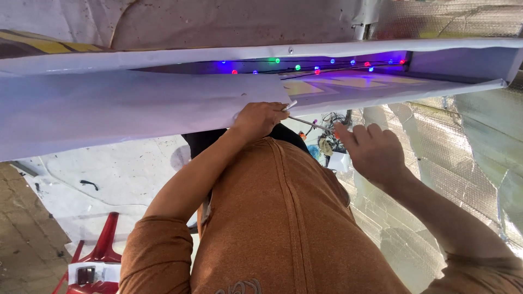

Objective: Measuring, adjusting, and aligning a white banner sheet onto an LED-lit frame using a screwdriver and tape measure.

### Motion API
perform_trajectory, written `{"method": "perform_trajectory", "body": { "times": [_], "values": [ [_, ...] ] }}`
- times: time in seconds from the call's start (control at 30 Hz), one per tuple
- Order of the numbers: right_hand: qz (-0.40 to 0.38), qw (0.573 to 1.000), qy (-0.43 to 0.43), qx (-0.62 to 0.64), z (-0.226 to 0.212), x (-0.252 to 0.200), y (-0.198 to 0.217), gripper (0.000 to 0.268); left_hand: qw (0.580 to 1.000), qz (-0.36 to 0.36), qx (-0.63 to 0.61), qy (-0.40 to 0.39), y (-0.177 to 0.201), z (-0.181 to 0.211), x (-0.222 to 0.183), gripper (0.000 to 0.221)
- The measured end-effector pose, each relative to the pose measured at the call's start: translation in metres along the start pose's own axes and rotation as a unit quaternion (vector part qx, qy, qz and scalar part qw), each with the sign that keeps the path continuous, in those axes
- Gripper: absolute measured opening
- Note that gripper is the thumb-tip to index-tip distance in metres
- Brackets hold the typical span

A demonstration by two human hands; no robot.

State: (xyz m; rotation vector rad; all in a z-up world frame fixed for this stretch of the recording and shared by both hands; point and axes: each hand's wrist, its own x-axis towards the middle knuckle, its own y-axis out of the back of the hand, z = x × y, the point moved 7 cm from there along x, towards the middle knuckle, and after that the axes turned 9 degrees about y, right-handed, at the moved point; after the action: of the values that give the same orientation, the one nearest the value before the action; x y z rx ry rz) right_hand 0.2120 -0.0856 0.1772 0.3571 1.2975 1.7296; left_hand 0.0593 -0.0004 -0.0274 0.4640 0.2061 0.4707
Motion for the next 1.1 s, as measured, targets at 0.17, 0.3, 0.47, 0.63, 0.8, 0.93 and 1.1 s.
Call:
{"method": "perform_trajectory", "body": {
  "times": [0.17, 0.3, 0.47, 0.63, 0.8, 0.93, 1.1],
  "values": [
    [-0.372, 0.799, -0.210, 0.423, 0.050, -0.003, -0.039, 0.054, 0.998, 0.029, 0.044, -0.021, -0.017, -0.015, 0.002, 0.024],
    [-0.385, 0.790, -0.157, 0.450, 0.049, 0.005, -0.042, 0.043, 0.997, 0.054, 0.064, -0.005, -0.027, -0.024, 0.001, 0.019],
    [-0.039, 0.995, 0.057, 0.075, 0.034, 0.010, -0.014, 0.022, 0.996, 0.067, 0.058, 0.012, -0.018, -0.016, 0.000, 0.021],
    [-0.047, 0.993, 0.062, 0.089, 0.049, 0.020, -0.010, 0.028, 0.995, 0.056, 0.075, 0.026, -0.024, -0.018, 0.003, 0.024],
    [-0.387, 0.787, -0.128, 0.462, 0.061, 0.030, -0.022, 0.046, 0.992, 0.039, 0.114, 0.035, -0.037, -0.025, 0.006, 0.029],
    [-0.404, 0.828, -0.079, 0.380, 0.053, 0.006, -0.050, 0.042, 0.996, 0.011, 0.087, 0.021, -0.027, -0.013, 0.004, 0.034],
    [-0.441, 0.739, -0.185, 0.475, 0.060, 0.002, -0.059, 0.036, 0.994, -0.011, 0.106, 0.029, -0.035, -0.017, 0.008, 0.032]
  ]
}}
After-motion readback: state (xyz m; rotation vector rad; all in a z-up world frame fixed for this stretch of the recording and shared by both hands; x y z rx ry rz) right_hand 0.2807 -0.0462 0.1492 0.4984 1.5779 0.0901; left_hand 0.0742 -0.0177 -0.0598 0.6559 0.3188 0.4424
